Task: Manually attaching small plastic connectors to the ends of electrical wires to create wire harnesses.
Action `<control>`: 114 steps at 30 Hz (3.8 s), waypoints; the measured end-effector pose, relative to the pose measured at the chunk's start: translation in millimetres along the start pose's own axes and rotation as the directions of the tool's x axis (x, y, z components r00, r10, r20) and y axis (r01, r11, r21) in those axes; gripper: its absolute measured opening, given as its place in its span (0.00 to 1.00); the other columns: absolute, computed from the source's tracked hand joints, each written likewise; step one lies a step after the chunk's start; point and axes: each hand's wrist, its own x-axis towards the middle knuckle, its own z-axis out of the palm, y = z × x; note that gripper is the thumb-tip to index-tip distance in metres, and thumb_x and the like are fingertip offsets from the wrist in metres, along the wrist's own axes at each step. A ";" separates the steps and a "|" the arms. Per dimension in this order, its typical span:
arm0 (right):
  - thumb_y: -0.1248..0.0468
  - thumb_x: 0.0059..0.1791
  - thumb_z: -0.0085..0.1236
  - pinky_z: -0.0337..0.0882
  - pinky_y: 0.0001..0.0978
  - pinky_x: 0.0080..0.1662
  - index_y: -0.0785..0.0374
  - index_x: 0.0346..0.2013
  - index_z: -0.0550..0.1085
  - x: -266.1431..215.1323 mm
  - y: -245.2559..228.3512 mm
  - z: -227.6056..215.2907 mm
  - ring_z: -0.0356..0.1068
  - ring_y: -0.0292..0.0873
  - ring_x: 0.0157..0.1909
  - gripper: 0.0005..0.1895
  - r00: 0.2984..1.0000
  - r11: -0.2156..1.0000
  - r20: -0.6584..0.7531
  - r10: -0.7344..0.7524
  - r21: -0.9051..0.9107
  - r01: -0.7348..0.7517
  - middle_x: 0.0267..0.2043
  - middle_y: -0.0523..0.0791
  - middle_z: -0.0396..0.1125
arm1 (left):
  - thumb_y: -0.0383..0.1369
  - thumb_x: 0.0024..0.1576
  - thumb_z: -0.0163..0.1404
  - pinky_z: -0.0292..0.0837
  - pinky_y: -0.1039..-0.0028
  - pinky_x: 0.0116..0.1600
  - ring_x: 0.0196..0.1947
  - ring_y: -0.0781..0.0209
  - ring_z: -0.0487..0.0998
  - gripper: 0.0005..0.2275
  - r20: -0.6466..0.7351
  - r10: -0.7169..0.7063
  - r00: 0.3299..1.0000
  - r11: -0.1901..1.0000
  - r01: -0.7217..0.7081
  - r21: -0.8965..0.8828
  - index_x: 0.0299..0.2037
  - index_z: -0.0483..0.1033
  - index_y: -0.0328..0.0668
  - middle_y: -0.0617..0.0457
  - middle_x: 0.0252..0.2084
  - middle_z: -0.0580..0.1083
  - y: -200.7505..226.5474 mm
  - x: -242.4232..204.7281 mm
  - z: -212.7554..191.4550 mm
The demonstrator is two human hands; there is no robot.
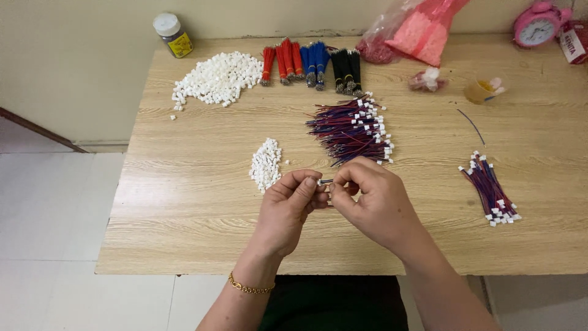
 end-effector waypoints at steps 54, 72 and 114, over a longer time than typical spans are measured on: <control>0.59 0.52 0.48 0.66 0.48 0.44 0.58 0.43 0.74 54.3 235.1 -6.6 0.64 0.52 0.51 0.10 0.958 0.762 0.085 0.274 -0.627 -0.163 0.47 0.47 0.68 | 0.32 0.54 0.52 0.68 0.71 0.37 0.25 0.65 0.73 0.05 0.090 0.269 0.959 0.337 -0.182 0.924 0.38 0.79 0.49 0.58 0.35 0.75 -31.3 17.4 -44.7; 0.69 0.48 0.57 0.71 0.34 0.47 0.57 0.39 0.76 34.3 96.5 -24.8 0.71 0.44 0.44 0.06 0.946 0.907 -0.182 -0.269 -0.379 0.185 0.38 0.43 0.70 | 0.32 0.55 0.53 0.61 0.50 0.58 0.58 0.37 0.69 0.20 0.650 0.398 0.648 0.060 -0.725 0.686 0.58 0.69 0.41 0.43 0.55 0.73 0.5 91.4 36.7; 0.66 0.49 0.52 0.70 0.44 0.42 0.63 0.35 0.77 17.2 1.9 -16.2 0.72 0.53 0.36 0.07 0.959 0.999 0.285 -0.013 -0.028 0.022 0.30 0.53 0.72 | 0.35 0.54 0.54 0.70 0.70 0.46 0.29 0.60 0.79 0.03 0.448 0.275 0.850 0.329 -0.521 0.787 0.31 0.80 0.50 0.58 0.22 0.76 67.6 4.0 13.6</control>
